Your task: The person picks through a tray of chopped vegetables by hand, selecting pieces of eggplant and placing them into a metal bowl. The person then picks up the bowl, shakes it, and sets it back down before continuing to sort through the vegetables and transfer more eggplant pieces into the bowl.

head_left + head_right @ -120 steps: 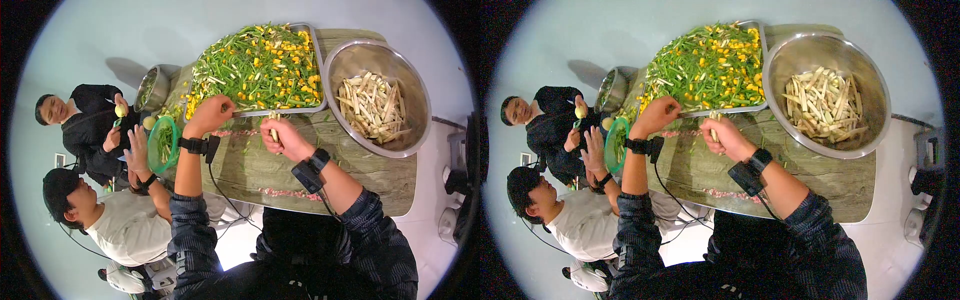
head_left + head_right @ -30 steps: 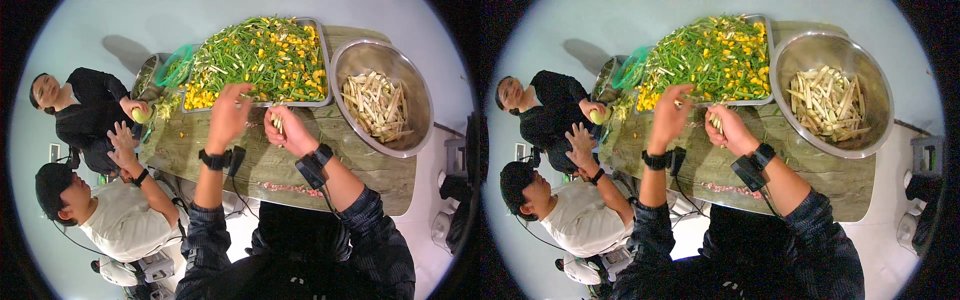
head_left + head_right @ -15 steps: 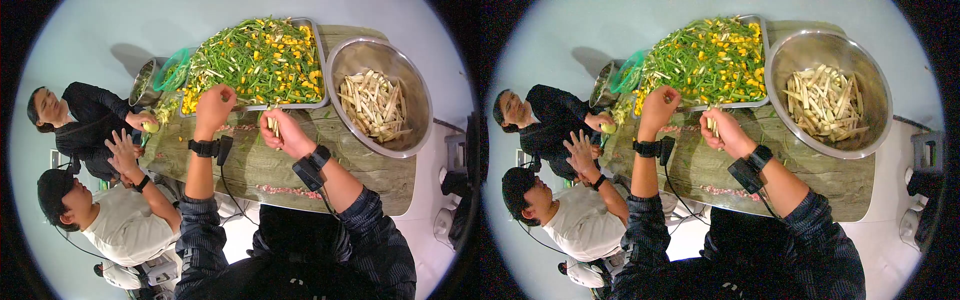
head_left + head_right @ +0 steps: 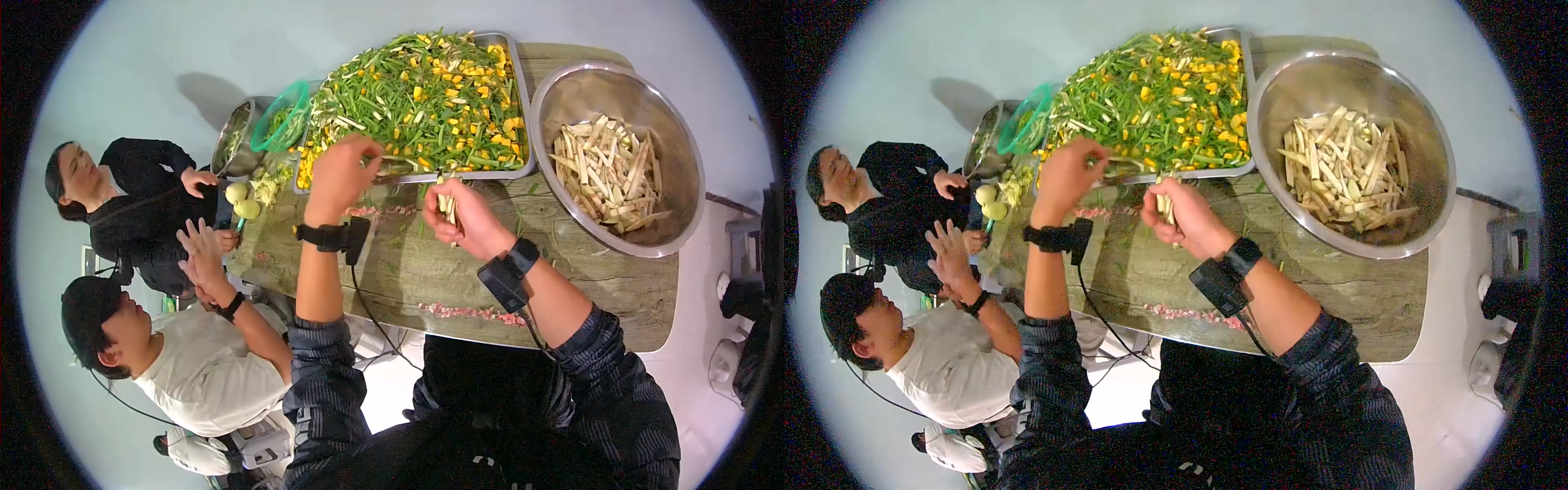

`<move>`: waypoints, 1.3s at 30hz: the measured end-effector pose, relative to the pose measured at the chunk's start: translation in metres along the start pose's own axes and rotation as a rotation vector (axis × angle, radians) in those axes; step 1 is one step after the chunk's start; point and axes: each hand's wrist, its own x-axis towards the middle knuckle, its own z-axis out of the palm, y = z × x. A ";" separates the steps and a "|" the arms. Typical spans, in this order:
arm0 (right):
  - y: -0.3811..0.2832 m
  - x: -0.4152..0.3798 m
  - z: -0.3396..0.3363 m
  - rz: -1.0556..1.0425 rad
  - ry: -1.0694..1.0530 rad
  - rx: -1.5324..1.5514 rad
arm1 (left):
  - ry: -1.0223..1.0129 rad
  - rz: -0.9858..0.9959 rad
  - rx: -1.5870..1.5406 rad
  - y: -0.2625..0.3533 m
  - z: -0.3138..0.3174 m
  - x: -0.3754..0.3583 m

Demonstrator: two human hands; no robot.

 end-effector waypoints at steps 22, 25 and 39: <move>-0.003 -0.005 0.022 0.018 0.185 -0.202 | 0.148 -0.041 -0.398 0.091 0.008 -0.084; -0.005 -0.006 0.019 0.010 0.162 -0.144 | 0.065 -0.176 -0.501 0.063 0.005 -0.079; -0.002 -0.003 0.007 0.042 0.063 -0.089 | -0.036 -0.058 0.013 -0.009 0.002 -0.034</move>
